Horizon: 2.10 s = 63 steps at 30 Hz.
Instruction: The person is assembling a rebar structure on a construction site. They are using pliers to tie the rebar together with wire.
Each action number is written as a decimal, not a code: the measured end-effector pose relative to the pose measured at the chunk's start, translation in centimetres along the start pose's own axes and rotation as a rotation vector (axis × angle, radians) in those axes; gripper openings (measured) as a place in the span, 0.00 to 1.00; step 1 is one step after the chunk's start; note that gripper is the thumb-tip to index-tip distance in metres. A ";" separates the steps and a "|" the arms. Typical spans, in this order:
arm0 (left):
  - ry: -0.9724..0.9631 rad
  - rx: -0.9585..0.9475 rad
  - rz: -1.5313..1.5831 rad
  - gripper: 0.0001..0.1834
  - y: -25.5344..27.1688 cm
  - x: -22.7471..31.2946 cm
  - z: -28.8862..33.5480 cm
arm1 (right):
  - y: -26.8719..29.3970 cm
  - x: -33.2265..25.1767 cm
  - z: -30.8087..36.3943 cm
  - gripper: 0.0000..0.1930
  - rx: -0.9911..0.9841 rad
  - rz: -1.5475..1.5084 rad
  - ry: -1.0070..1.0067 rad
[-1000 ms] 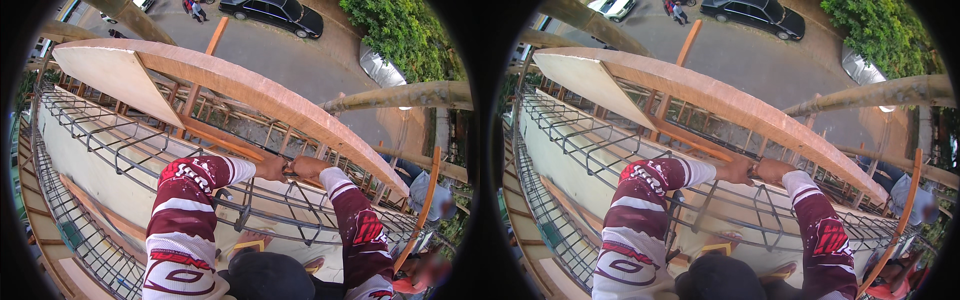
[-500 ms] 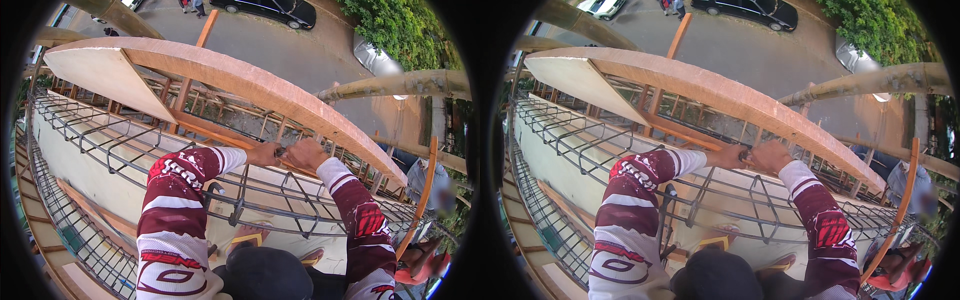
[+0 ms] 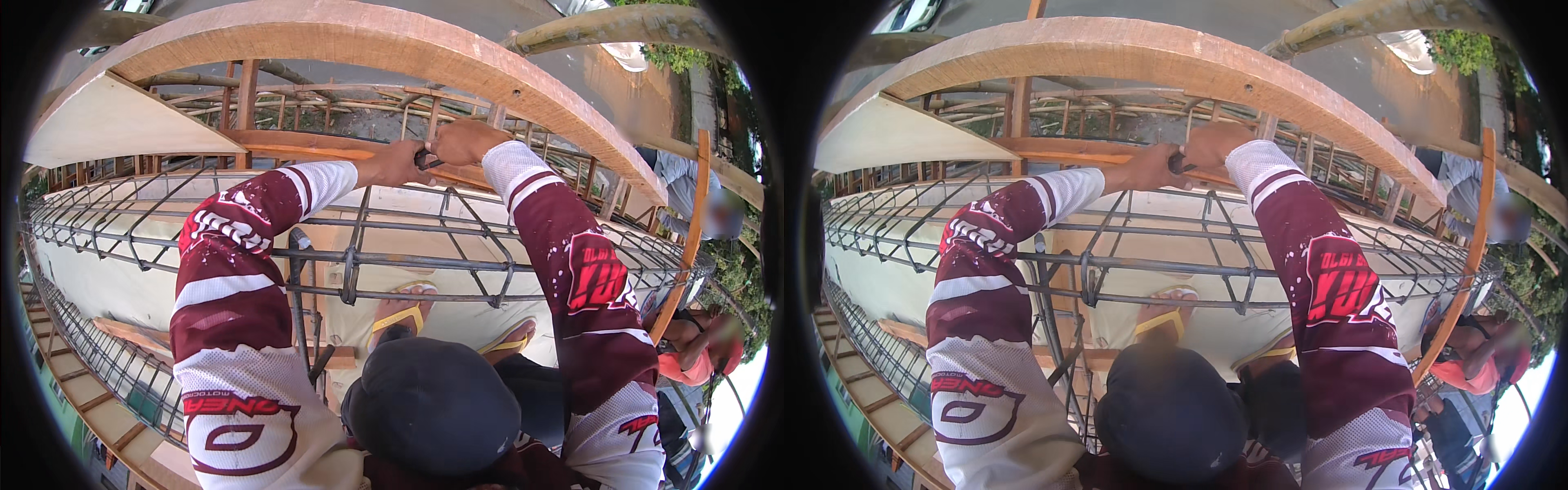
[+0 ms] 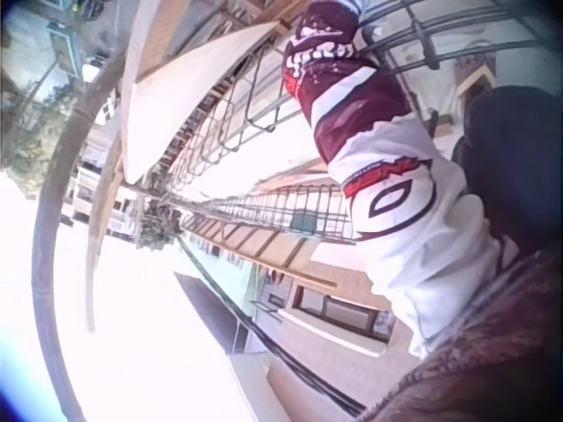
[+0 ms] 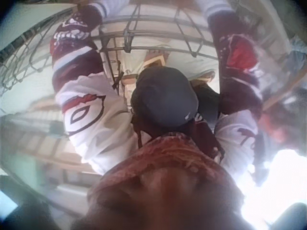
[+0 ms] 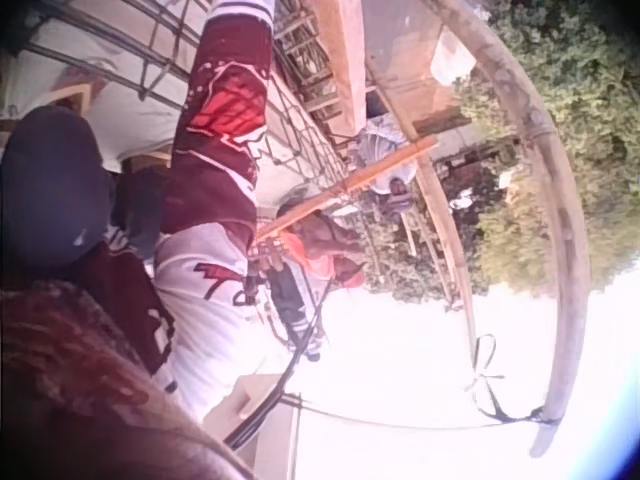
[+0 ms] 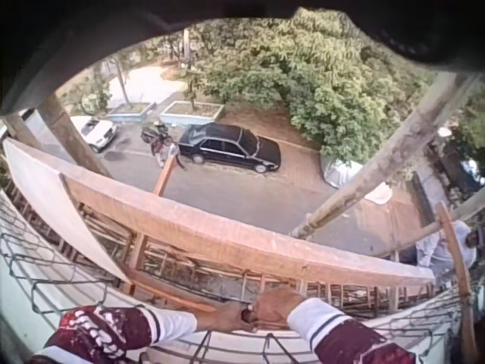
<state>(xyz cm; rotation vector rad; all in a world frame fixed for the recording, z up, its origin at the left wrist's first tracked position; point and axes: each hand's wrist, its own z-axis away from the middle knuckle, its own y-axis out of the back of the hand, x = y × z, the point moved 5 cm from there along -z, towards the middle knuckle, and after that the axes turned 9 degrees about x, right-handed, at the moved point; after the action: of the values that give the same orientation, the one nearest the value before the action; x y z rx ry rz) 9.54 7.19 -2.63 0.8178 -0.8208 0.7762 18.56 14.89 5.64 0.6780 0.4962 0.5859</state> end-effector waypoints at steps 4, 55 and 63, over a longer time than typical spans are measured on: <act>-0.064 0.045 -0.092 0.16 -0.9 -1.0 -0.3 | 0.4 -0.3 1.5 0.24 0.163 -0.008 0.077; -0.043 0.203 -0.124 0.25 -1.1 0.4 0.7 | 0.1 0.7 1.0 0.25 0.024 -0.070 -0.199; -0.114 0.130 0.114 0.12 -1.7 -3.1 -1.4 | 0.2 -2.5 4.1 0.23 0.425 0.718 0.338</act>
<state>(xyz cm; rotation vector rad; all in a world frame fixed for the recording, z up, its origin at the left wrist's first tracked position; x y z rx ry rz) 9.96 6.81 -6.40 0.9441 -0.9321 0.8972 19.08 11.62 9.17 1.1861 0.7036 1.3055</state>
